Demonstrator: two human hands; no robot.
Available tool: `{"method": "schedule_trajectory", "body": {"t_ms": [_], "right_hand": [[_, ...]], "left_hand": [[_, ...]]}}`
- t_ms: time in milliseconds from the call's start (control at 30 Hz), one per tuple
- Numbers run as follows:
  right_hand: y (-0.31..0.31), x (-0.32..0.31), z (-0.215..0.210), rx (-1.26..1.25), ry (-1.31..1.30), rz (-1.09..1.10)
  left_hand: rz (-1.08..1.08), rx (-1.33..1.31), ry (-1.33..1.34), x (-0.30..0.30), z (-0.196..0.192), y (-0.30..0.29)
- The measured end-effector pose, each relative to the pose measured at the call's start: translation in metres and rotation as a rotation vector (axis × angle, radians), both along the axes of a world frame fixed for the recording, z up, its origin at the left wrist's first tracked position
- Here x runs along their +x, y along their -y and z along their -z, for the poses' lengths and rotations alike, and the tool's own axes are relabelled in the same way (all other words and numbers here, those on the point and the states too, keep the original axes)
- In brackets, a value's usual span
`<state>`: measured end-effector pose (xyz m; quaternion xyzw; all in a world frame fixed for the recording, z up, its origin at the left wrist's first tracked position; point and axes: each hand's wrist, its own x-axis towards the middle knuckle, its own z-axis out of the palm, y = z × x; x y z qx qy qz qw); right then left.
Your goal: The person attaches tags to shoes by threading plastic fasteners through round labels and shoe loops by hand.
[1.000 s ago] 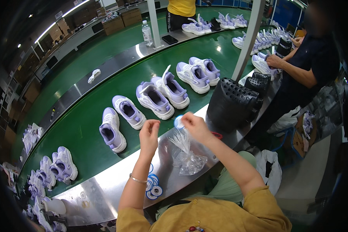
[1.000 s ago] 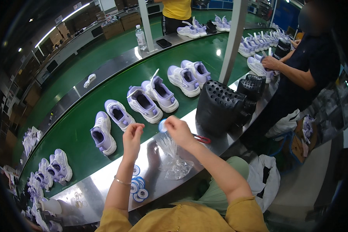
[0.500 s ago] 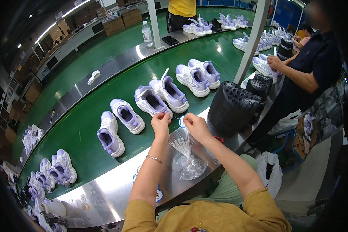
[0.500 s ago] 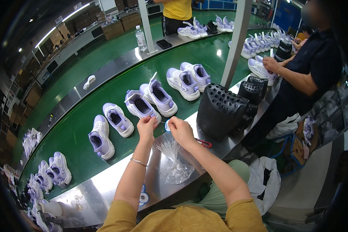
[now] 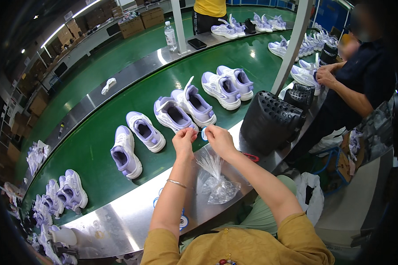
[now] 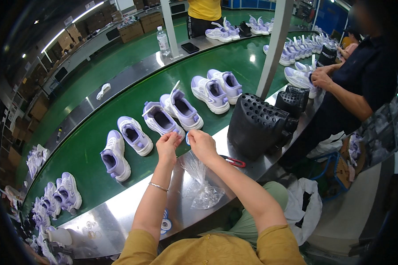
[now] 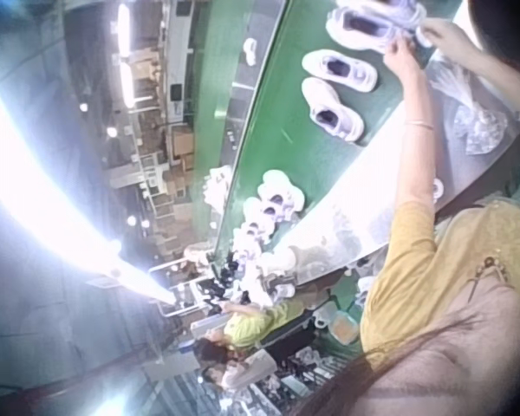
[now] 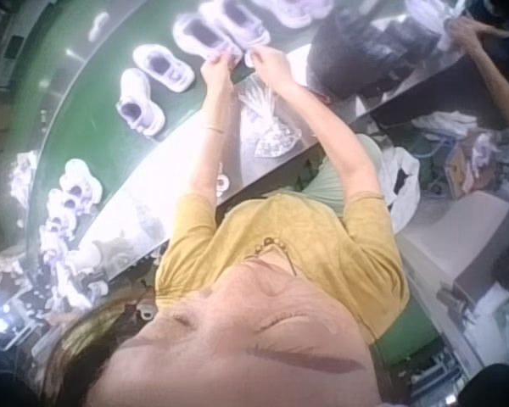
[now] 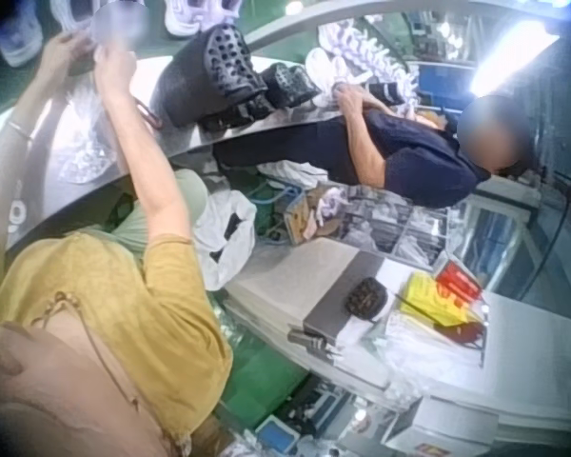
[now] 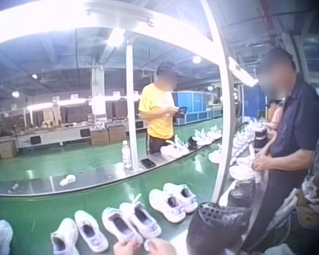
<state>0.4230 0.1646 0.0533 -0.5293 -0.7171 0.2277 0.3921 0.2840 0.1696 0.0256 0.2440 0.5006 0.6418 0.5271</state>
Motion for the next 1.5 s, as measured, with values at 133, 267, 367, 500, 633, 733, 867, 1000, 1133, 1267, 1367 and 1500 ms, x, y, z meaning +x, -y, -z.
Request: {"method": "schedule_trajectory", "body": {"t_ms": [133,267,367,500,633,733,867,1000,1133,1267,1367,1500], "right_hand": [[0.0,-0.004,-0.001,0.069,0.072,-0.001],[-0.002,-0.009,0.0,0.092,0.128,-0.023],[-0.005,-0.023,0.007,0.128,0.099,-0.045],[-0.007,-0.037,0.012,0.146,0.143,-0.069],[-0.008,-0.054,0.01,0.173,0.232,-0.119],[-0.004,-0.067,0.002,0.119,0.303,-0.15],[0.001,-0.079,0.0,0.121,0.288,-0.193],[0.003,-0.078,-0.001,0.045,0.099,-0.238],[0.002,-0.074,0.001,-0.016,-0.12,-0.275],[0.004,-0.075,-0.008,-0.072,-0.163,-0.238],[0.006,-0.09,-0.008,-0.083,-0.328,-0.29],[0.005,-0.098,-0.005,-0.218,-0.519,-0.357]], "left_hand": [[0.071,0.017,-0.025,-0.026,-0.004,0.011],[0.078,0.043,0.034,-0.044,-0.002,0.028],[0.096,0.03,0.066,-0.051,-0.003,0.031],[0.107,-0.017,0.104,-0.057,-0.002,0.034],[0.093,-0.045,0.094,-0.065,-0.004,0.037],[0.098,-0.048,0.095,-0.069,-0.005,0.038],[0.078,-0.038,0.036,-0.076,-0.002,0.042],[0.016,0.008,-0.111,-0.084,-0.009,0.048],[-0.109,0.16,-0.248,-0.09,-0.018,0.052],[-0.053,0.301,-0.452,-0.085,-0.033,0.058],[0.059,0.304,-0.565,-0.079,-0.032,0.059],[0.131,0.244,-0.562,-0.079,-0.029,0.058]]}}
